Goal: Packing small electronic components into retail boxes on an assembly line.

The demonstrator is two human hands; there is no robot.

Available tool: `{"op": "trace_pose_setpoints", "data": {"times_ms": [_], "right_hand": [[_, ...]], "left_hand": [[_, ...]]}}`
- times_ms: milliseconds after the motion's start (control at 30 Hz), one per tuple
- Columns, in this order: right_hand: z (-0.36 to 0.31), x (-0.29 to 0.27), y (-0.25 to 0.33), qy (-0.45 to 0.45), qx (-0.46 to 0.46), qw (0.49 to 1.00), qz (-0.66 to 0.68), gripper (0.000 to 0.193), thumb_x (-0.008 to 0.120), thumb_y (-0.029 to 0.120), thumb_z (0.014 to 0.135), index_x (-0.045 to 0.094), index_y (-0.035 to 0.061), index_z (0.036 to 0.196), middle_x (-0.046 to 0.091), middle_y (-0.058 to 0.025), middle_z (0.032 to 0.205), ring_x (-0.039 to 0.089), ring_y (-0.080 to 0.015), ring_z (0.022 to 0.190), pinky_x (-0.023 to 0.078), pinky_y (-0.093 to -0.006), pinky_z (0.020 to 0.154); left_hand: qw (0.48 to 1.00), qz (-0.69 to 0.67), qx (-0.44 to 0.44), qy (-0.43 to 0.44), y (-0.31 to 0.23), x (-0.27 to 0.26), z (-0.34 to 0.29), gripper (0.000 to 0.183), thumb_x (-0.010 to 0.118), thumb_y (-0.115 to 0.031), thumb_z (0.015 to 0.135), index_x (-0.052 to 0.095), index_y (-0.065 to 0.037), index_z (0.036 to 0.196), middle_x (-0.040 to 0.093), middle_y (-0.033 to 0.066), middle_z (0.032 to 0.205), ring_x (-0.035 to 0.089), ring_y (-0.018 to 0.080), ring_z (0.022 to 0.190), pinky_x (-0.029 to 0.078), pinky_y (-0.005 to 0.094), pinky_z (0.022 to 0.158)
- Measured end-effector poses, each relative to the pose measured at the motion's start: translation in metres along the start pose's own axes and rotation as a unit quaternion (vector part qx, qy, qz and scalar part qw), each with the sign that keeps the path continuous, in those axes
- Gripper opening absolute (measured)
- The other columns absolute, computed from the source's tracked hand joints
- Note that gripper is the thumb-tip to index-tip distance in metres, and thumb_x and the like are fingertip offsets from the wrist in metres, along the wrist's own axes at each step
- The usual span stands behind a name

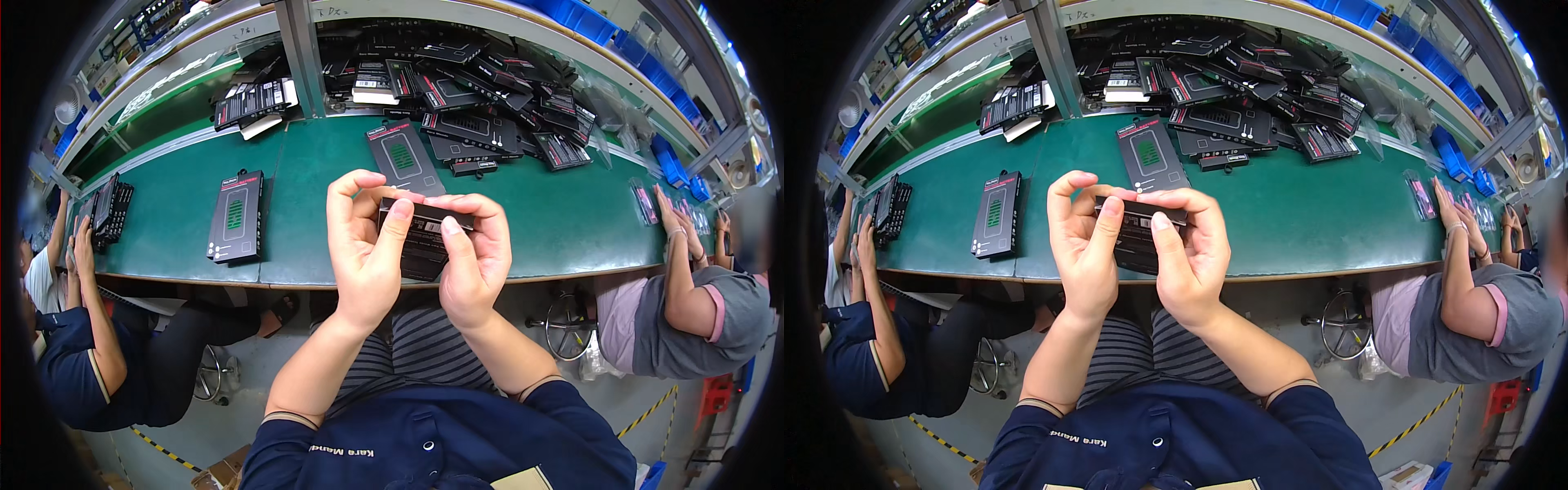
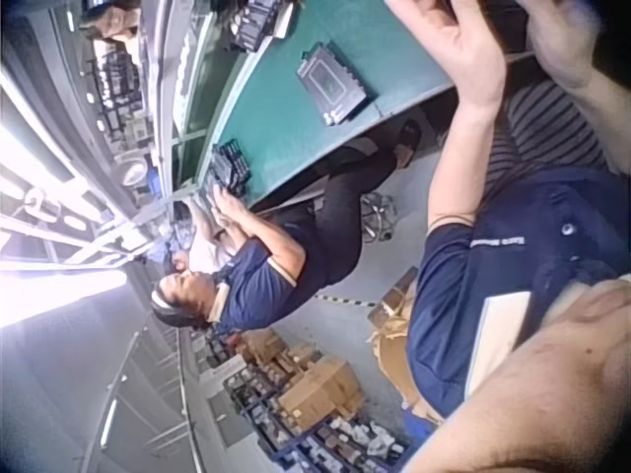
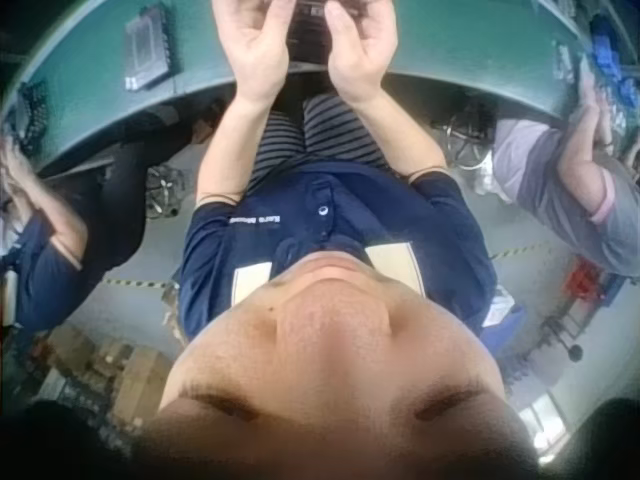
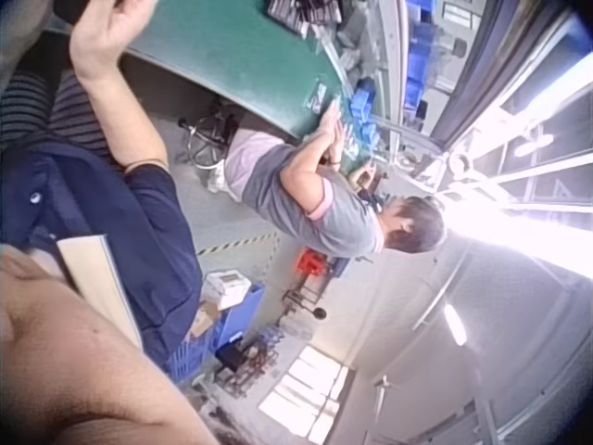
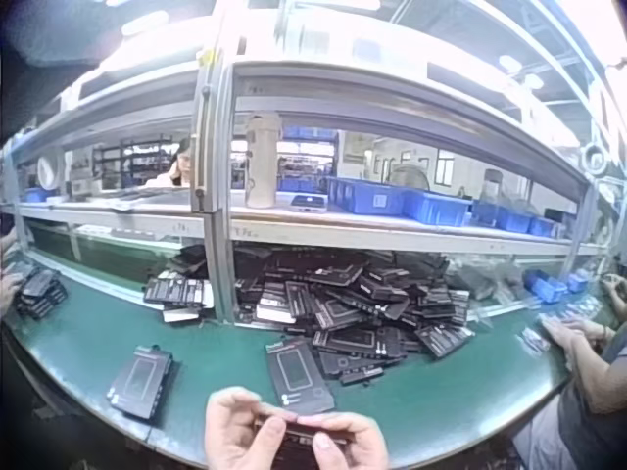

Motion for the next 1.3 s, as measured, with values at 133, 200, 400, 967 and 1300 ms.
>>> {"op": "trace_pose_setpoints", "data": {"times_ms": [133, 200, 400, 967, 1300], "right_hand": [[-0.003, 0.0, -0.002, -0.016, -0.012, 1.0, 0.011, 0.019, 0.055, -0.001, 0.097, 0.044, 0.0009, 0.112, 0.062, -0.0174, 0.115, 0.061, -0.0185, 0.106, 0.051, -0.0321, 0.095], [-0.002, -0.001, -0.003, -0.013, -0.005, 1.0, 0.002, 0.02, 0.056, -0.002, 0.096, 0.042, 0.0023, 0.11, 0.061, -0.0194, 0.114, 0.061, -0.0192, 0.105, 0.05, -0.0324, 0.094], [-0.016, -0.018, -0.028, 0.07, -0.085, 0.985, -0.134, 0.045, 0.071, -0.006, 0.085, 0.039, 0.0087, 0.112, 0.059, -0.0166, 0.106, 0.063, -0.0203, 0.085, 0.052, -0.033, 0.075], [0.0, 0.07, -0.05, 0.354, -0.165, 0.772, -0.502, 0.034, 0.069, 0.032, 0.087, 0.058, 0.0087, 0.11, 0.051, -0.0194, 0.14, 0.042, -0.0405, 0.135, 0.032, -0.0558, 0.113], [0.005, -0.049, -0.024, 0.439, 0.091, 0.789, -0.42, 0.041, 0.063, 0.031, 0.095, 0.063, 0.0044, 0.126, 0.062, -0.0204, 0.126, 0.052, -0.0344, 0.127, 0.038, -0.0498, 0.108]], "left_hand": [[0.999, 0.032, 0.04, -0.001, 0.002, -0.005, -0.001, 0.015, 0.058, 0.001, 0.097, 0.051, -0.002, 0.11, 0.063, 0.01, 0.102, 0.062, 0.0141, 0.095, 0.05, 0.0266, 0.086], [0.999, 0.022, 0.038, -0.018, 0.004, -0.007, -0.003, 0.013, 0.061, 0.001, 0.096, 0.054, -0.002, 0.105, 0.063, 0.0093, 0.103, 0.061, 0.0132, 0.094, 0.05, 0.0263, 0.085], [0.92, 0.28, 0.273, 0.022, -0.01, -0.022, -0.005, 0.021, 0.075, 0.0, 0.086, 0.06, -0.001, 0.101, 0.065, 0.0103, 0.107, 0.061, 0.0172, 0.092, 0.049, 0.0277, 0.082], [0.911, 0.392, -0.007, -0.125, -0.055, -0.202, 0.011, 0.039, 0.054, 0.01, 0.088, 0.059, 0.004, 0.127, 0.058, 0.0154, 0.138, 0.053, 0.0227, 0.128, 0.039, 0.0322, 0.108], [0.649, 0.667, 0.04, 0.363, -0.014, -0.048, -0.006, 0.08, 0.086, -0.03, 0.066, 0.054, -0.012, 0.137, 0.037, 0.0184, 0.153, 0.031, 0.0426, 0.143, 0.024, 0.0567, 0.117]]}}
Point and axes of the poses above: each hand's wrist, its own z-axis towards the middle knuckle, its own x-axis out of the palm, y = z × x, the point moved 6 cm from there along z, towards the middle knuckle
